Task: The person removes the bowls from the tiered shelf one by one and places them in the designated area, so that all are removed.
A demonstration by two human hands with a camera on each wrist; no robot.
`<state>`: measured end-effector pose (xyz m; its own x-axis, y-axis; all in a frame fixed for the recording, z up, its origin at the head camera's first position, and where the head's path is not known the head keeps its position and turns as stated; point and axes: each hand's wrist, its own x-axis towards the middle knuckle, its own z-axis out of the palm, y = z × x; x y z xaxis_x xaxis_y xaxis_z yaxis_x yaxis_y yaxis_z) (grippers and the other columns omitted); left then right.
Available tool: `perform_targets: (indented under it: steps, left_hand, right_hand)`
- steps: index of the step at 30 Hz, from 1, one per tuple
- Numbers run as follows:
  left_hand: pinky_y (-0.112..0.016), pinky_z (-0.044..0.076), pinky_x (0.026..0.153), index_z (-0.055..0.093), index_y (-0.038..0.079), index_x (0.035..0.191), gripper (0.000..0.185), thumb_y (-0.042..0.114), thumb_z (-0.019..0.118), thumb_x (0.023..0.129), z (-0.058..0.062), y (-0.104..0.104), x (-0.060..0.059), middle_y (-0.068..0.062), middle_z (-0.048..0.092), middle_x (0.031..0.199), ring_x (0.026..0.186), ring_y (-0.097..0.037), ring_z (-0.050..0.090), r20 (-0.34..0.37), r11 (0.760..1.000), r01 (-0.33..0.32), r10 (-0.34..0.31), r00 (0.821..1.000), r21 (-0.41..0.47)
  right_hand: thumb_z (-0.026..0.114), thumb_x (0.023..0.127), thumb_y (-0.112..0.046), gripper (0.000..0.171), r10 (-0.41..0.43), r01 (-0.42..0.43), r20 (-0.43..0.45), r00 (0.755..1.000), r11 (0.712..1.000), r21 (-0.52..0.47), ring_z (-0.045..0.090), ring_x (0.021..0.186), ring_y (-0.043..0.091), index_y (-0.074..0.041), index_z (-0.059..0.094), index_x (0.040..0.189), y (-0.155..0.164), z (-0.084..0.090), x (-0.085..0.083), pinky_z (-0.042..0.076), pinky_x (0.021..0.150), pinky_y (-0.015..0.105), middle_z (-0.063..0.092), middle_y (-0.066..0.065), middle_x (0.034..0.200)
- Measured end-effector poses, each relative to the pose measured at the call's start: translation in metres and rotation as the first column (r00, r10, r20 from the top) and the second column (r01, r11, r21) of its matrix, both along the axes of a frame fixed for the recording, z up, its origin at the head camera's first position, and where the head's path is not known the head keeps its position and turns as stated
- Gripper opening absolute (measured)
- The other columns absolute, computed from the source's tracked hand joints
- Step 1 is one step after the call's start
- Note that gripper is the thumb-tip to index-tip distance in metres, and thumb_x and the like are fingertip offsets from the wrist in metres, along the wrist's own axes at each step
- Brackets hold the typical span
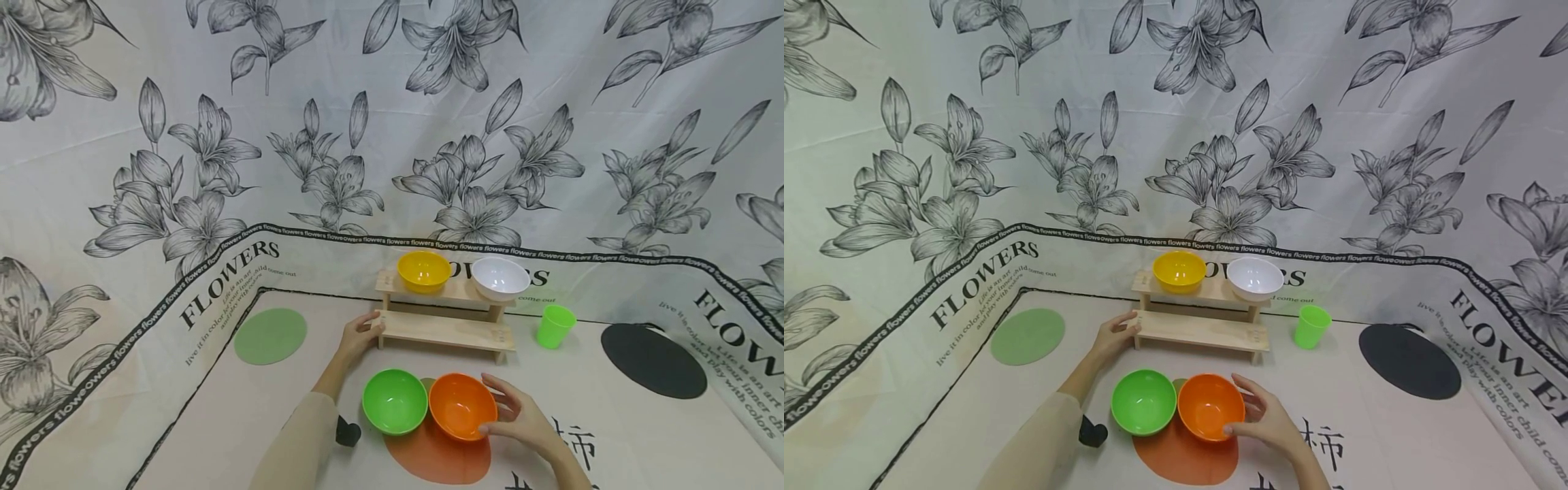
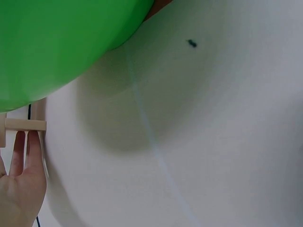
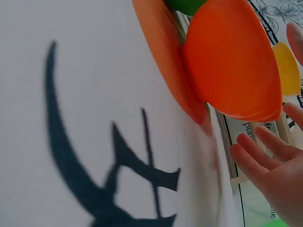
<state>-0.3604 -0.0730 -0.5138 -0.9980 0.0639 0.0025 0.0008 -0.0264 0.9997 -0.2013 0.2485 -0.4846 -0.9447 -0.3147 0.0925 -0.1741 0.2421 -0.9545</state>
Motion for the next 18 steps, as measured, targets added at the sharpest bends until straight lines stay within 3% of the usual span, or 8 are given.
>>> perform_targets:
  steps: [5, 9, 12, 18]
  left_hand:
    - [-0.036, 0.053, 0.091, 0.055, 0.002, 0.129, 0.047, 0.014, 0.069, 0.086, -0.001, 0.0, -0.001, -0.026, 0.056, 0.12, 0.107, -0.033, 0.059, 0.011, 1.0, -0.011, 0.011, 1.0, -0.013]
    - [-0.036, 0.053, 0.091, 0.056, 0.003, 0.128, 0.046, 0.013, 0.069, 0.085, -0.001, 0.0, -0.002, -0.025, 0.057, 0.12, 0.107, -0.033, 0.059, 0.015, 1.0, -0.013, 0.014, 1.0, -0.017]
    - [-0.037, 0.053, 0.091, 0.056, 0.002, 0.128, 0.046, 0.013, 0.069, 0.085, -0.001, 0.0, -0.002, -0.025, 0.057, 0.12, 0.106, -0.032, 0.059, 0.017, 1.0, -0.009, 0.009, 1.0, -0.007]
    - [-0.038, 0.052, 0.093, 0.053, 0.002, 0.131, 0.05, 0.016, 0.069, 0.086, -0.001, 0.0, -0.002, -0.026, 0.055, 0.122, 0.106, -0.032, 0.059, 0.026, 1.0, 0.006, -0.006, 1.0, 0.009]
  right_hand:
    - [0.073, 0.079, -0.004, 0.072, -0.154, 0.158, -0.09, 0.984, 0.987, 0.04, 0.047, 0.119, 0.044, 0.006, 0.035, 0.14, 0.007, 0.014, -0.015, 0.051, 0.094, 0.04, 0.04, 0.031, 0.138]
    - [0.073, 0.082, -0.009, 0.07, -0.286, 0.301, -0.194, 0.939, 0.952, 0.054, 0.054, 0.113, 0.034, 0.003, 0.036, 0.14, 0.012, 0.025, -0.03, 0.053, 0.086, 0.023, 0.045, 0.029, 0.132]
    - [0.073, 0.082, -0.01, 0.072, -0.347, 0.361, -0.225, 0.911, 0.932, 0.025, 0.054, 0.111, 0.03, 0.001, 0.035, 0.142, 0.017, 0.033, -0.044, 0.05, 0.08, 0.01, 0.045, 0.028, 0.132]
    - [0.072, 0.083, -0.01, 0.076, -0.413, 0.428, -0.226, 0.882, 0.904, 0.02, 0.049, 0.116, 0.034, 0.0, 0.028, 0.145, 0.02, 0.054, -0.062, 0.045, 0.079, 0.006, 0.038, 0.027, 0.139]
